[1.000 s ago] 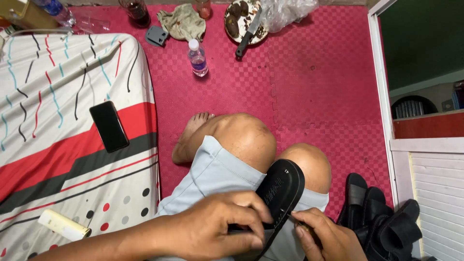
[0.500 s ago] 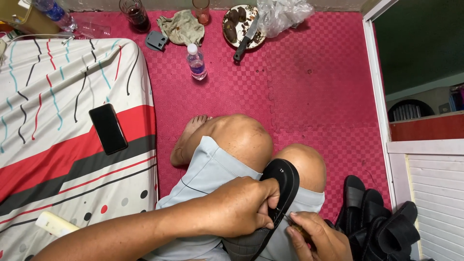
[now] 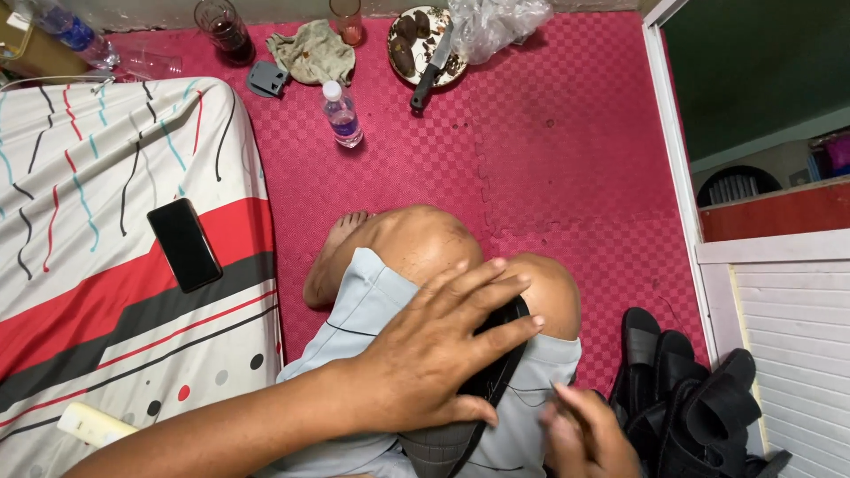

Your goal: Repairing a sandal by hand-stitching the strap using an awl and thread.

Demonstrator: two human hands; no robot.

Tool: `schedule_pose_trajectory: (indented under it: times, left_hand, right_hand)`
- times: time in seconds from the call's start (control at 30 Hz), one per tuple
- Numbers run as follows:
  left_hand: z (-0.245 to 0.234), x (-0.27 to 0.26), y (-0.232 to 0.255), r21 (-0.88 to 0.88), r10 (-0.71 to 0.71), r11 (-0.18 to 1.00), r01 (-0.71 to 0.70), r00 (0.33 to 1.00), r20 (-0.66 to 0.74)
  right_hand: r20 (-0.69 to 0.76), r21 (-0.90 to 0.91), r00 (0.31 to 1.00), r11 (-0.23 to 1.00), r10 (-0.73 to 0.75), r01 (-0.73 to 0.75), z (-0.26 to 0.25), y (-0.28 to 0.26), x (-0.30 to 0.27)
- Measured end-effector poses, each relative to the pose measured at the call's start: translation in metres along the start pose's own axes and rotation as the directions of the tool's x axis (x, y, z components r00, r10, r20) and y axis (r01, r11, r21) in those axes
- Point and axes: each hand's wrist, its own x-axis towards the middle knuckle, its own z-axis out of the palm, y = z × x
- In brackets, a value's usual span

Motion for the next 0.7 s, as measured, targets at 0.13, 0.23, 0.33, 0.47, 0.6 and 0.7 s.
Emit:
schedule_pose_trajectory:
  times: [0.13,0.23,0.33,0.47,0.6,0.7]
  left_hand:
    - [0.007,0.010,-0.005,0.087,0.079,0.993,-0.084,0.995,0.060]
    - [0.008,0.011,-0.009,0.053,0.078,0.995,-0.083,0.993,0.094]
    - [0.007,0.012,-0.008,0.056,0.056,0.997,-0.062,0.994,0.090]
    - [0.007,0.012,-0.004,0.089,0.066,0.993,-0.073,0.994,0.083]
    - [0.004,0.014,0.004,0.037,0.124,0.991,-0.128,0.987,0.099]
    - [0.005,0.007,0.016,-0.257,0.300,0.923,-0.285,0.954,0.019]
  right_hand:
    - [-0.163,0.527,0.987,0.845,-0.002,0.089,0.046,-0.054,0.018]
    - [0.021,0.954,0.986,0.300,-0.165,0.030,0.041,-0.065,0.025]
    - [0.067,0.990,0.992,0.130,-0.108,-0.053,0.039,-0.063,0.024]
    - [0.408,0.774,0.909,0.494,0.090,-0.396,-0.041,0.016,0.045]
    - [0.466,0.496,0.808,0.649,0.361,-0.576,-0.174,0.233,0.025]
    - [0.311,0.454,0.890,0.770,0.335,-0.448,-0.245,0.342,-0.007]
